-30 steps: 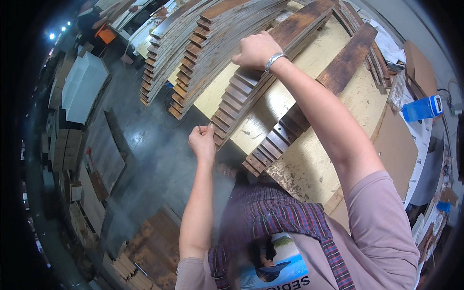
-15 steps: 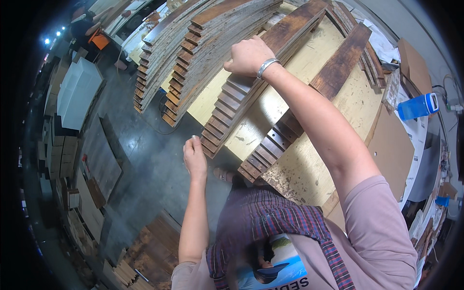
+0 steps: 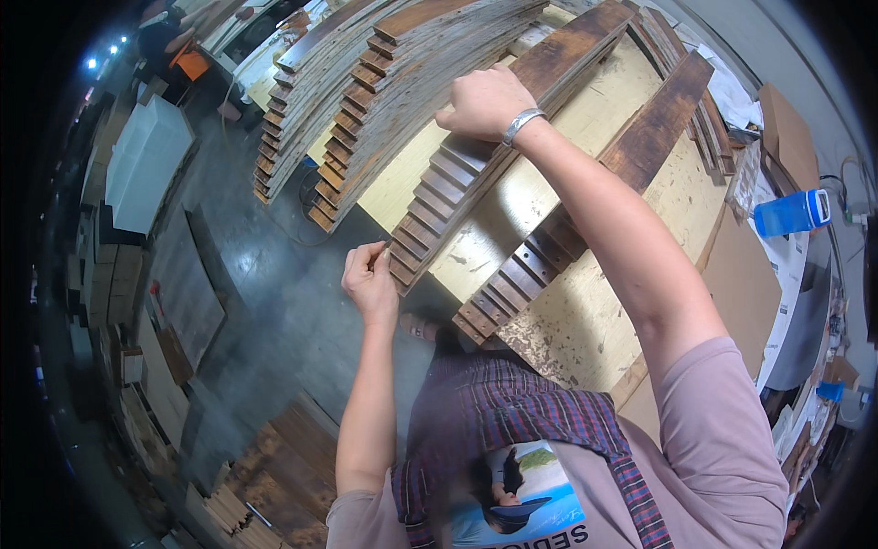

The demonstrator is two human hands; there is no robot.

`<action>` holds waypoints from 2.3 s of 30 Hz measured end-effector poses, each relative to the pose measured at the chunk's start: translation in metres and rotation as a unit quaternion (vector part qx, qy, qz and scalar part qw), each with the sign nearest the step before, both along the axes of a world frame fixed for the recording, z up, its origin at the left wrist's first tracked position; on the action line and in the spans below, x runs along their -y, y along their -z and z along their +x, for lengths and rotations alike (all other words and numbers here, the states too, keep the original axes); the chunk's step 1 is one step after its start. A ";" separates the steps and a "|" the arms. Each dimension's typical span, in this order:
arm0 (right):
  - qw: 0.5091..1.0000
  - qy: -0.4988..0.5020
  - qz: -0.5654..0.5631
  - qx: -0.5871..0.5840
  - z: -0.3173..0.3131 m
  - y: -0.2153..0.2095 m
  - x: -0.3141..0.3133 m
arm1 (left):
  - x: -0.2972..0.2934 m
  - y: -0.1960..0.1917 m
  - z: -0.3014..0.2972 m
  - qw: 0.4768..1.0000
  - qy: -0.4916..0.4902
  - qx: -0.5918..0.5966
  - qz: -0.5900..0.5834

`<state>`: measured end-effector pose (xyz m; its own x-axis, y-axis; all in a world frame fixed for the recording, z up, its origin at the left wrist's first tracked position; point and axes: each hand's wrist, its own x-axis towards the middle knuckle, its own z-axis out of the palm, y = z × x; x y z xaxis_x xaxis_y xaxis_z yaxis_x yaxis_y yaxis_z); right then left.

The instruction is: The person inserts small white rectangular connectors into slots along the edge of curved wooden slats arranged on a workbench, pressing them in by hand and using a small wooden block to seat them.

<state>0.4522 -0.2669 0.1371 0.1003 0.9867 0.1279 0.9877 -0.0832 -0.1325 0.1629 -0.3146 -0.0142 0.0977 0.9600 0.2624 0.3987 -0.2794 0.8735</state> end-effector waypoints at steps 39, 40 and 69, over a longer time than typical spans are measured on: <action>1.000 0.001 -0.015 0.023 0.003 0.004 -0.002 | 0.017 0.001 -0.023 0.998 -0.014 -0.056 0.028; 1.000 -0.002 0.003 0.017 0.003 0.002 -0.004 | 0.016 0.002 -0.024 0.995 -0.002 -0.077 0.056; 1.000 -0.009 0.023 0.010 0.004 0.009 -0.006 | 0.016 0.033 -0.009 0.967 -0.063 -0.001 -0.246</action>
